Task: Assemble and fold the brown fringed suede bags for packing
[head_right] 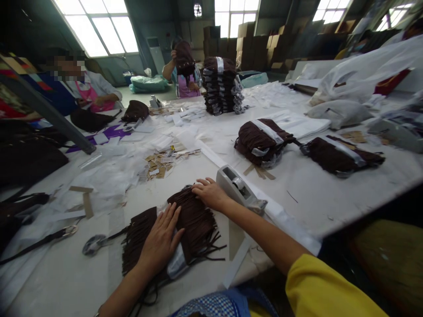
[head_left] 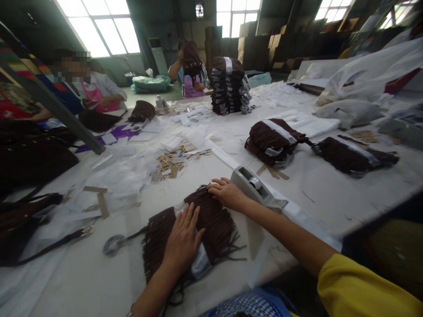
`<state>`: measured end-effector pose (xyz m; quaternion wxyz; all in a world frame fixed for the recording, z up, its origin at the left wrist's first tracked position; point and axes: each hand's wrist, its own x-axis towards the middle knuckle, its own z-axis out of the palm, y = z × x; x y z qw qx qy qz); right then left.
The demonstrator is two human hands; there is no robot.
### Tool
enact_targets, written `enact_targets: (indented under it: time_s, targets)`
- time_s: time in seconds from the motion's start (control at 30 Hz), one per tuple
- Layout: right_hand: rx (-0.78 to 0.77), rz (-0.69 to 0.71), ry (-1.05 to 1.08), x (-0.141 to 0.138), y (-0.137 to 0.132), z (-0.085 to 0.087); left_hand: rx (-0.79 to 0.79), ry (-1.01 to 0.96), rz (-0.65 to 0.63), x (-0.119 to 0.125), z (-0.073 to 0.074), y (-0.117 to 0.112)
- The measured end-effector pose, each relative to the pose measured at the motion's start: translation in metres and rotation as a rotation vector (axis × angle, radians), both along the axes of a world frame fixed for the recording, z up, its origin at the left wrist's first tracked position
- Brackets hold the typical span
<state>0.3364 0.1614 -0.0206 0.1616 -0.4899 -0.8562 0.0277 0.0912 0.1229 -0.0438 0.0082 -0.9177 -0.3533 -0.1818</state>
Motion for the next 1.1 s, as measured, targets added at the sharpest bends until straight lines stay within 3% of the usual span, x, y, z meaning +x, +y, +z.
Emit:
enact_targets:
  time_s: [0.17, 0.23, 0.37, 0.5, 0.67, 0.73, 0.87, 0.9, 0.97, 1.1]
  targets:
    - [-0.019, -0.264, 0.076, 0.012, 0.005, 0.022, -0.009, 0.049, -0.01, -0.009, -0.005, 0.002]
    - [-0.024, -0.3, 0.106, 0.009, 0.006, 0.025, -0.01, 0.048, -0.016, -0.009, -0.005, 0.002]
    - [-0.096, -0.336, 0.189, -0.001, 0.009, 0.014, -0.008, 0.043, -0.014, -0.009, -0.005, 0.002]
    - [-0.179, -0.418, 0.239, 0.006, 0.014, -0.002, -0.013, 0.043, -0.034, -0.012, -0.005, 0.003]
    - [-0.094, -0.516, 0.27, 0.016, -0.001, 0.004, -0.007, 0.052, -0.065, -0.015, -0.002, 0.005]
    - [-0.07, -0.402, 0.292, 0.009, -0.016, 0.009, -0.001, 0.049, -0.066, -0.015, 0.0, 0.004]
    - [-0.056, 0.214, 0.255, -0.007, -0.043, 0.009, 0.031, 0.04, -0.034, -0.015, 0.004, 0.0]
    - [-0.049, 0.297, 0.208, -0.006, -0.046, 0.006, 0.035, 0.044, -0.029, -0.015, 0.003, -0.001]
    - [-0.057, 0.259, 0.088, 0.004, -0.049, 0.0, 0.032, 0.063, -0.03, -0.017, 0.001, -0.003]
    - [-0.098, 0.01, -0.035, 0.028, -0.05, -0.007, 0.032, 0.084, -0.032, -0.019, -0.006, -0.003]
